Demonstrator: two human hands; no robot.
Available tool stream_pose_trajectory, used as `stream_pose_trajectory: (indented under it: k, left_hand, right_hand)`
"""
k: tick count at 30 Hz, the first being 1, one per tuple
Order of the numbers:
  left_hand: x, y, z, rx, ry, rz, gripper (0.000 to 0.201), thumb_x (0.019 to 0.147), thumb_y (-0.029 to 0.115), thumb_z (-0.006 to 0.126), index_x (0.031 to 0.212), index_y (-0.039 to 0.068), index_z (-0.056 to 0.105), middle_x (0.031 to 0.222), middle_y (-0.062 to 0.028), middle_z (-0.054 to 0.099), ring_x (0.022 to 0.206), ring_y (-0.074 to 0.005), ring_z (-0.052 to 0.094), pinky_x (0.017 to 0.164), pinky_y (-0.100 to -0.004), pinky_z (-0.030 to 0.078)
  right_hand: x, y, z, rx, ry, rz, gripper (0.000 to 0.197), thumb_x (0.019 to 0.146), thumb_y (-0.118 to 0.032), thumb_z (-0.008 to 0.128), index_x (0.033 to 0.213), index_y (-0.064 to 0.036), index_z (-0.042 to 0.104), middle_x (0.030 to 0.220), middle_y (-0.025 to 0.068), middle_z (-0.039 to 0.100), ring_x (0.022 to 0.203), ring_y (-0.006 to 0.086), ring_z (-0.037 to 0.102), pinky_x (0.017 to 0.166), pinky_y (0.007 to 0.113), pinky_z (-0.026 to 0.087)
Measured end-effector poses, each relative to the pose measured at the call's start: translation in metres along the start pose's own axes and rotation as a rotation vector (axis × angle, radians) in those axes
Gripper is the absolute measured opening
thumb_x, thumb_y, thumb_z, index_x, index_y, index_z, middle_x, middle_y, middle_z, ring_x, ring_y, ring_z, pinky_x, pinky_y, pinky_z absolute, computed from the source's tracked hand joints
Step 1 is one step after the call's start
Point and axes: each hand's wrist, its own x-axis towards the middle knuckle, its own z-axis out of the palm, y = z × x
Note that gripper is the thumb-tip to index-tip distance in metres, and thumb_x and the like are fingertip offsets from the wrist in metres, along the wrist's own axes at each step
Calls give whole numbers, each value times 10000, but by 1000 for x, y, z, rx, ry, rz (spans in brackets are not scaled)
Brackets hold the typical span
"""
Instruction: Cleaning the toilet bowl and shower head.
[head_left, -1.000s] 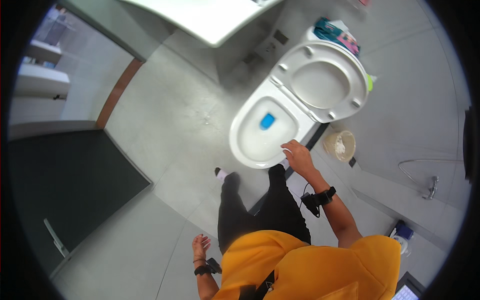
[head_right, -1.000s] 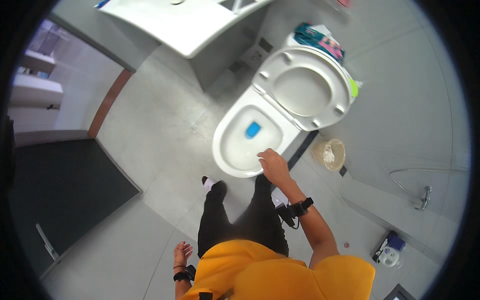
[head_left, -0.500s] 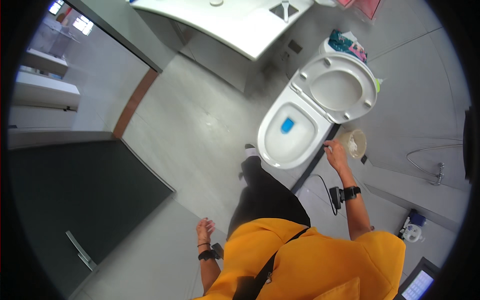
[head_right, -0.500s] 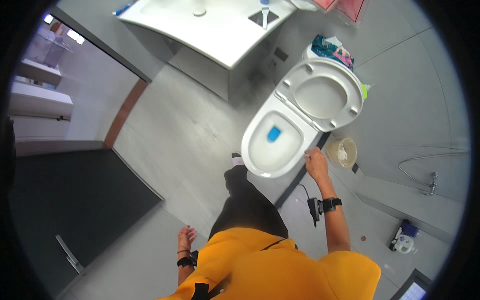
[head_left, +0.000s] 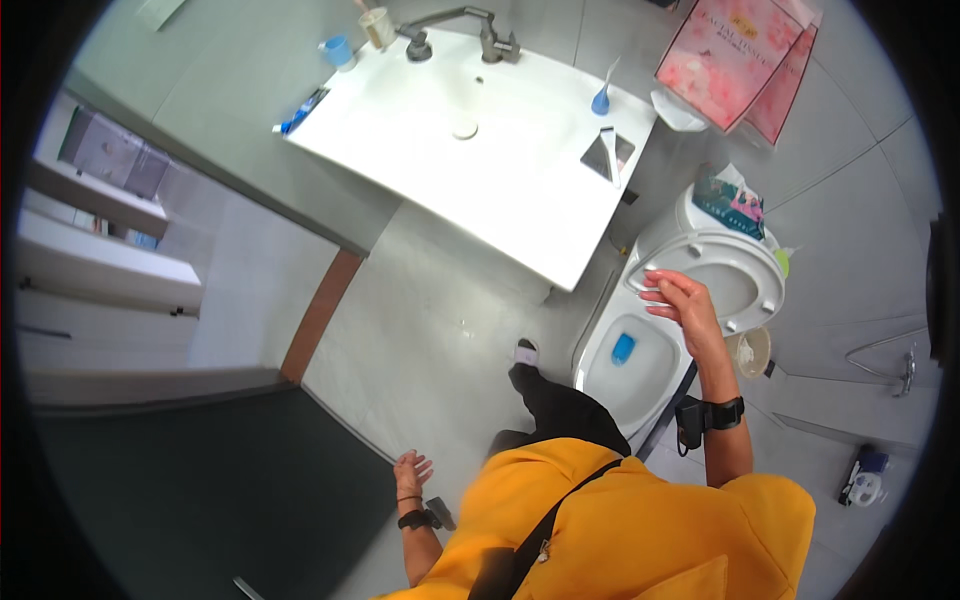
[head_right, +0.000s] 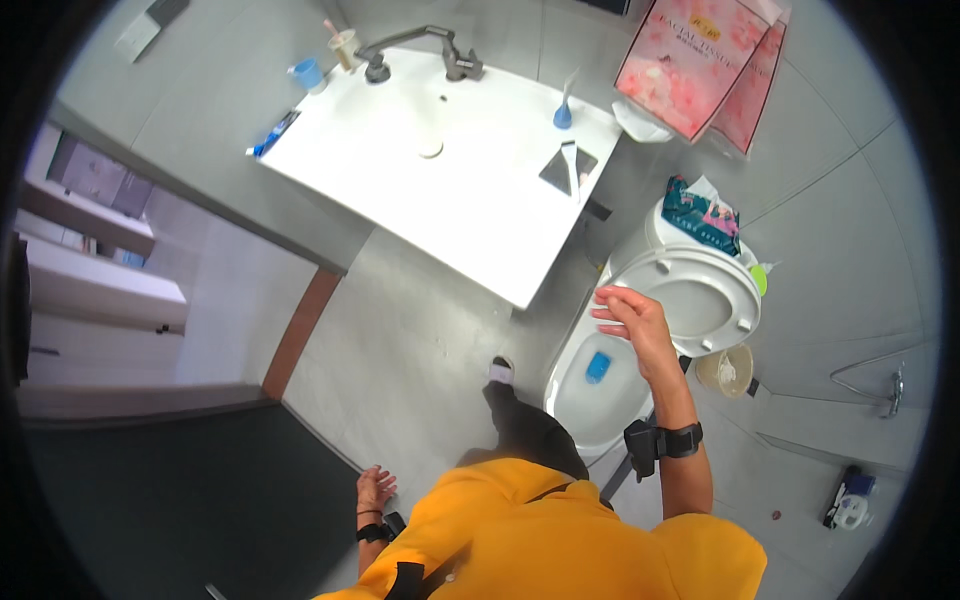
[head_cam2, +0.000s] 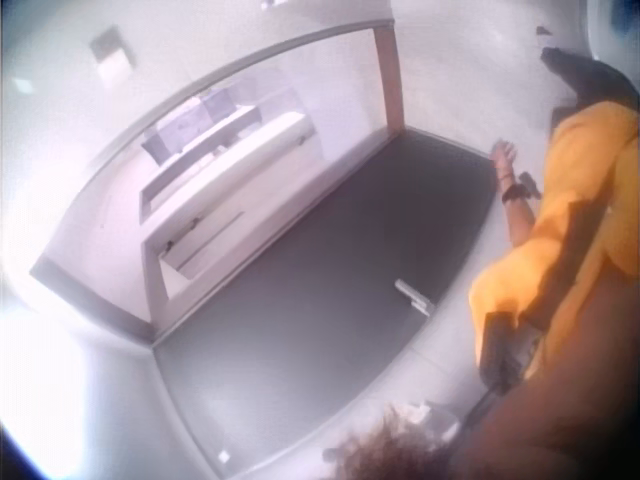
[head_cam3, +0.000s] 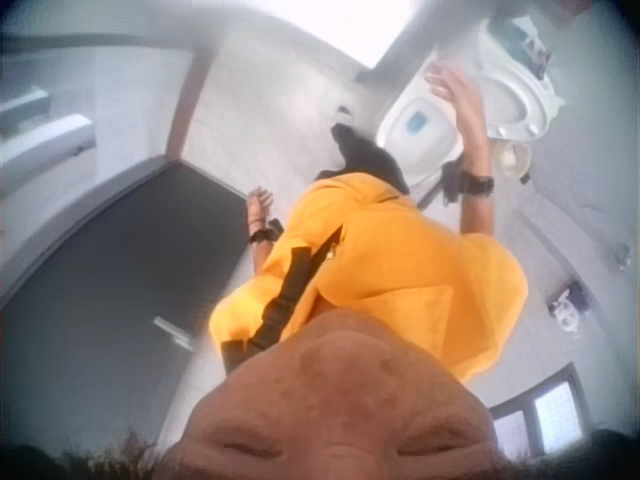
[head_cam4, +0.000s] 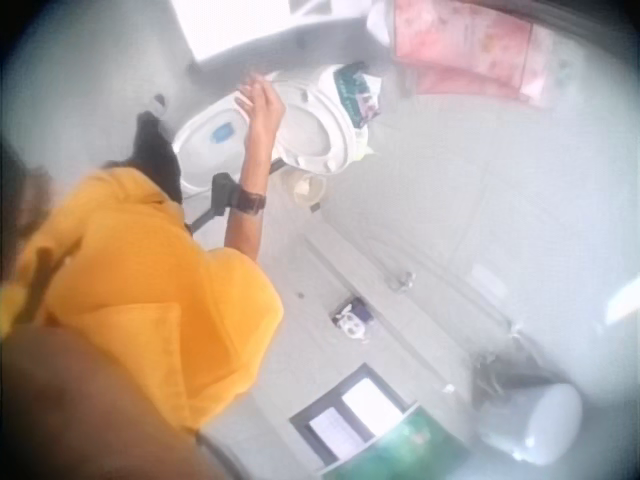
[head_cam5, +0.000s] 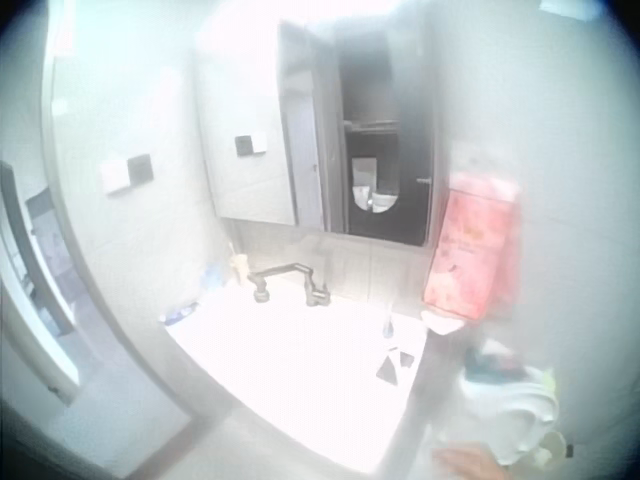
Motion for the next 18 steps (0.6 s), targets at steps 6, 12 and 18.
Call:
stream_pose_trajectory:
  k: [6, 12, 18]
  left_hand:
    - [27, 169, 79, 34, -80, 269, 405, 854, 337, 574, 1142, 63, 494, 1052, -124, 564, 885, -251, 598, 756, -371, 501]
    - [42, 307, 159, 75, -260, 403, 340, 879, 277, 557, 1139, 65, 506, 1025, -97, 579, 860, -196, 600, 737, -322, 505]
    - [66, 461, 223, 116, -367, 552, 296, 891, 242, 545, 1117, 52, 524, 993, -88, 596, 824, -162, 602, 702, -281, 503]
  right_hand:
    - [83, -83, 71, 603, -387, 27, 533, 950, -406, 351, 1247, 31, 427, 1200, 216, 513, 1102, 295, 530, 874, 360, 477]
    - [163, -134, 145, 718, -421, 21, 468, 959, -329, 367, 1239, 43, 425, 1196, 227, 501, 1120, 301, 516, 922, 371, 458]
    - [292, -151, 220, 219, -73, -95, 429, 898, -232, 503, 1225, 39, 446, 1193, 150, 508, 1101, 258, 507, 923, 371, 440]
